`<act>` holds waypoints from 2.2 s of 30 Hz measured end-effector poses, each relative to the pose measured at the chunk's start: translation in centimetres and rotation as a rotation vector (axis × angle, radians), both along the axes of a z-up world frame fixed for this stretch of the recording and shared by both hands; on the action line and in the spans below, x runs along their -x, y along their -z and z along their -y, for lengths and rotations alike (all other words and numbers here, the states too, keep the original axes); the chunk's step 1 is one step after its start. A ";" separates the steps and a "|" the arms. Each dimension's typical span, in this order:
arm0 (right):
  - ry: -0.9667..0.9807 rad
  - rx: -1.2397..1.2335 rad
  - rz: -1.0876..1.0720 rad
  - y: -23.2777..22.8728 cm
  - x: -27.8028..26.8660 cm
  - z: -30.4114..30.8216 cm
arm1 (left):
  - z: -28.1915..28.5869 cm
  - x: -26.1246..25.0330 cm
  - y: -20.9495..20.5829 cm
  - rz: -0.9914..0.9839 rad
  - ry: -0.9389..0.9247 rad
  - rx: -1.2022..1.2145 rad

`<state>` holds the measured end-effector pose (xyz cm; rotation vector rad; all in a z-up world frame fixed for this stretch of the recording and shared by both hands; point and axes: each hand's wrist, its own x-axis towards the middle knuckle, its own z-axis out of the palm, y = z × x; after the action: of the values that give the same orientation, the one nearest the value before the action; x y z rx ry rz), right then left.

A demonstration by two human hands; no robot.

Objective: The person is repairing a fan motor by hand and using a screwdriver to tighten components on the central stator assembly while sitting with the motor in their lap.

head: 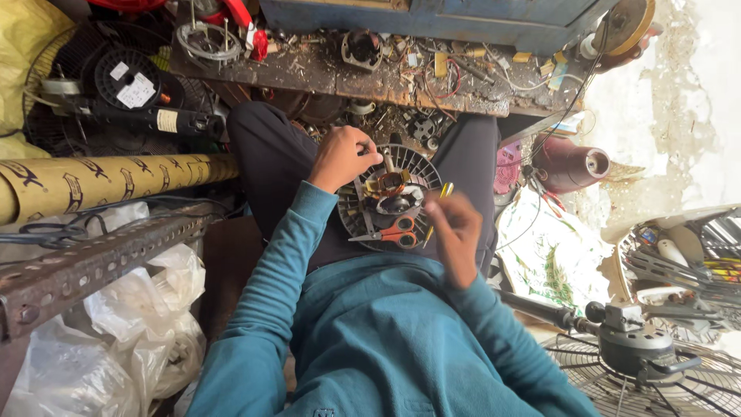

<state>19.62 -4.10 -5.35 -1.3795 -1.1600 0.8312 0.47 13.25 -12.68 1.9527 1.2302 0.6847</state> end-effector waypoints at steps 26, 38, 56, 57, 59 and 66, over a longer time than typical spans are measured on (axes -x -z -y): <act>-0.378 -0.466 0.824 -0.6 0.1 -1.3 | 15.4 0.6 -10.7 -0.162 0.141 -0.320; -0.041 -0.164 0.591 0.3 0.8 -2.2 | 2.5 -2.8 -9.5 -0.147 0.140 -0.355; -0.566 0.003 0.173 0.0 -2.5 -9.1 | 2.2 0.0 -6.5 0.035 -0.071 -0.171; -0.566 0.002 0.174 0.2 -2.6 -9.1 | 2.3 0.0 -6.7 0.079 -0.080 -0.243; -0.556 0.054 0.170 1.1 -2.8 -9.2 | 2.9 0.0 -7.4 0.125 -0.083 -0.316; -0.628 0.248 -0.243 3.3 -3.1 -9.7 | 12.0 1.6 -10.4 -0.075 -0.093 -0.295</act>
<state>22.70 5.59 -8.62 -1.0642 -1.3452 1.5870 -1.18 1.22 -2.30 2.1882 1.3335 0.8897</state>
